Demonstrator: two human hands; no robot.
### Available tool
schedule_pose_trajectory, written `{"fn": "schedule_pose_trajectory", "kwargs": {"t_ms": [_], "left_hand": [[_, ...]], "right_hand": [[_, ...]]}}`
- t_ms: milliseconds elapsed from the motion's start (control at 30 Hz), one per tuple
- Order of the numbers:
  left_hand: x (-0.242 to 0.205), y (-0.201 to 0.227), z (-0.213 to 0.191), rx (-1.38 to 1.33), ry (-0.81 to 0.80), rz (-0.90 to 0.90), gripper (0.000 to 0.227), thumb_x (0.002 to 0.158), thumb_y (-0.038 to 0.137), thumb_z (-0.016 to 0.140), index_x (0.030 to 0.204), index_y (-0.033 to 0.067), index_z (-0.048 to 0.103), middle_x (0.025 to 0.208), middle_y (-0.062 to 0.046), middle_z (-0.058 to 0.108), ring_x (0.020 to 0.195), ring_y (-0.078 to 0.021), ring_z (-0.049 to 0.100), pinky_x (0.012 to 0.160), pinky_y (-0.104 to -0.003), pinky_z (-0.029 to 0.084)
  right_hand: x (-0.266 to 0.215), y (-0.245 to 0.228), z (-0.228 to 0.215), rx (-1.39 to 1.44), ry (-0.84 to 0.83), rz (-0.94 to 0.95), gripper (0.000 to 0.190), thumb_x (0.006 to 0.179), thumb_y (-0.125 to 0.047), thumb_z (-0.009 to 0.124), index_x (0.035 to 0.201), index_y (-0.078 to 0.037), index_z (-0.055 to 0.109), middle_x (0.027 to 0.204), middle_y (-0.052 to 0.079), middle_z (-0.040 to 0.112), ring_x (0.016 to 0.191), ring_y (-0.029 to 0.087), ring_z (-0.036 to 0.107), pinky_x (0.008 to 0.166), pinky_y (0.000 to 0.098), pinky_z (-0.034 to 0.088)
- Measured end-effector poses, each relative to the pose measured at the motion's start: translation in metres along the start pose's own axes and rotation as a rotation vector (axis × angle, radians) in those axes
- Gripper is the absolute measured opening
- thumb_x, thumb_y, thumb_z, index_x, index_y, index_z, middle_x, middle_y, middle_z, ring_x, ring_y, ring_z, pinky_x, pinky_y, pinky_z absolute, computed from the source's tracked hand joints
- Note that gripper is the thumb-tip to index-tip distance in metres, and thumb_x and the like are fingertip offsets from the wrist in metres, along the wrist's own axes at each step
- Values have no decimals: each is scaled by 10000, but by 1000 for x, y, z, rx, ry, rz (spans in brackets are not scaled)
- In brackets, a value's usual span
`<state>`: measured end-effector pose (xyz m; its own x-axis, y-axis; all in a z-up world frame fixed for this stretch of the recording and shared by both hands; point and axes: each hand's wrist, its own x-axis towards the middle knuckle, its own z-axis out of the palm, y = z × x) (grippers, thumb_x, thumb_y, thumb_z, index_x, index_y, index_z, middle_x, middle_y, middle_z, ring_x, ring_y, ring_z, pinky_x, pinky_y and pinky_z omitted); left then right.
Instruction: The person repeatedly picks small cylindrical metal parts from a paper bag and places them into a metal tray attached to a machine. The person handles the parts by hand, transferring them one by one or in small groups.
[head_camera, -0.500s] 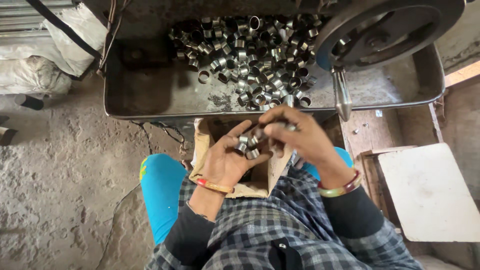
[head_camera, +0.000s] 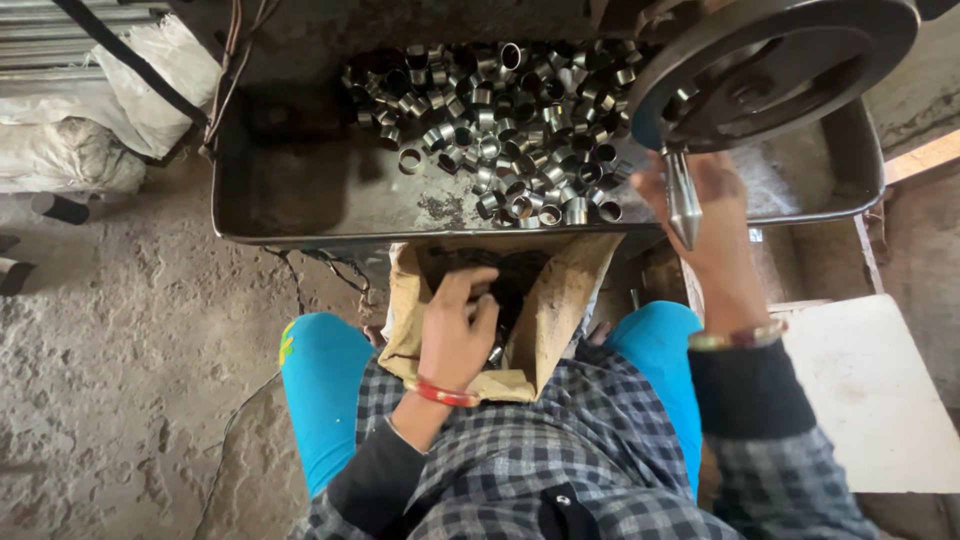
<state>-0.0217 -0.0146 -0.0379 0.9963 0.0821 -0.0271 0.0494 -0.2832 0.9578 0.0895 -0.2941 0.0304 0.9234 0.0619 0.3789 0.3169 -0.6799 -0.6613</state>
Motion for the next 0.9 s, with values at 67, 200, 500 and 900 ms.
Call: {"fn": "schedule_pose_trajectory", "kwargs": {"t_ms": [67,200,500,900], "left_hand": [[11,16,0,177,106,269,229,946,94,626,1168,96,685,1151,-95,677,1071,-280,664,924,-392,558],[67,51,-2,472,140,517,322,904,173,742,1206,83,681,1210,-124,613,1086,-354,578,926,-441,530],[137,62,16,703,-190,201,588,755,315,852,1254,101,627,1254,-202,501,1052,-418,625,883,-500,565],[168,-3,15,297,-43,305,265,816,85,754,1079,117,747,1202,-177,650,1034,-352,722,927,-427,602]], "right_hand": [[15,16,9,-244,-124,-101,522,874,-324,875,1237,-2,680,1110,215,714,998,369,707,858,449,566],[31,31,32,-435,-354,-30,838,706,-425,944,1352,-7,612,1161,296,676,1065,465,654,933,536,525],[41,58,44,-368,-463,-33,978,635,-369,929,1441,-15,504,1359,308,578,1267,463,545,1065,508,450],[30,90,49,-205,-247,108,574,830,-210,787,1358,-59,619,1245,252,681,1147,419,654,969,483,527]]}}
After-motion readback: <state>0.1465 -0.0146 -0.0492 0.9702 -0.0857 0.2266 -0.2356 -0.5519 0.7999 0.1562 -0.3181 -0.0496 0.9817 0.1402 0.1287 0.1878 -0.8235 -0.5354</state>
